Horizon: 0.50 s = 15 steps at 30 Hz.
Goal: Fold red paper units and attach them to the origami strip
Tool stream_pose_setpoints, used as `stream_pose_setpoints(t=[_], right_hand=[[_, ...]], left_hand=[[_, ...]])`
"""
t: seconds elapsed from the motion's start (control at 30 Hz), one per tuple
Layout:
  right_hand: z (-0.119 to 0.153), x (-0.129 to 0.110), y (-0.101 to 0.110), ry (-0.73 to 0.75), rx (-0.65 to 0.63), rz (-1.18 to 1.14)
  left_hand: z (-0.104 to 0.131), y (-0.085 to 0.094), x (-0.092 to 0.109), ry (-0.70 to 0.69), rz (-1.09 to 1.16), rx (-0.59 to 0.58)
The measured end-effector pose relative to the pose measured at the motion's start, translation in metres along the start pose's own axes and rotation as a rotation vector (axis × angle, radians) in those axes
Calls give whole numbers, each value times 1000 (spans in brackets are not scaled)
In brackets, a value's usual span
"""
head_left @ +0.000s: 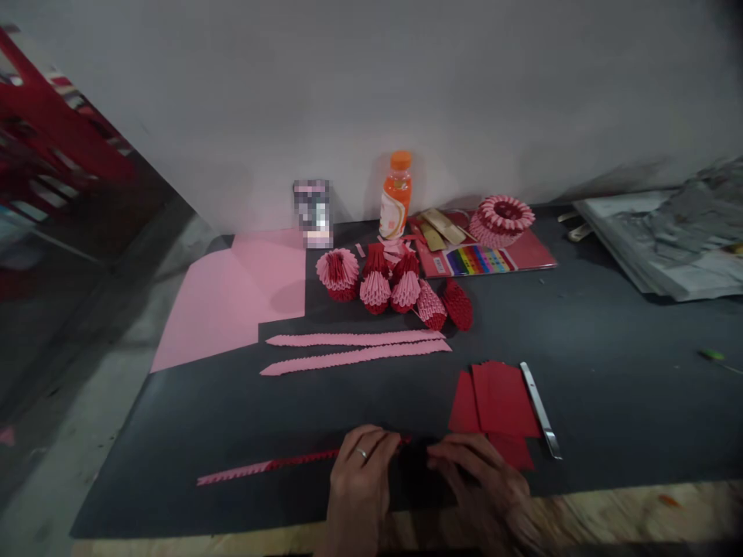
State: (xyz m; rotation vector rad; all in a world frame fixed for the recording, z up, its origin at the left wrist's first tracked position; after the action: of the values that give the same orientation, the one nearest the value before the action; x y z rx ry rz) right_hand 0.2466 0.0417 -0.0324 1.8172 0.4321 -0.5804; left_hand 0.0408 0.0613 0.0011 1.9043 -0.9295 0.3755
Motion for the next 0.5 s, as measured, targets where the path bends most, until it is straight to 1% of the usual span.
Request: stream_pose_setpoints(t=[0.13, 0.33, 0.5], right_hand=[[1, 0, -2, -21, 5, 50], [-3, -15, -10, 29, 33, 44], [-6, -21, -15, 63, 16, 55]], left_hand=[[-4, -3, 2, 16, 26, -8], [-3, -5, 3, 27, 48, -1], [-5, -3, 4, 13, 58, -23]])
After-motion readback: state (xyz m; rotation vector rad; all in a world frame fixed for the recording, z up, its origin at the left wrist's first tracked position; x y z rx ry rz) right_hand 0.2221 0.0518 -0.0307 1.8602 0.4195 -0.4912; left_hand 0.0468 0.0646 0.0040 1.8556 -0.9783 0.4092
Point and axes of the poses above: each hand's wrist, its own z-axis away from the middle knuckle, its own y-axis out of the back of the hand, x = y × z, the point moved 4 cm from there along -z, towards the middle knuckle, and after that the axes turned 9 degrees about z, right-handed, at the moved point
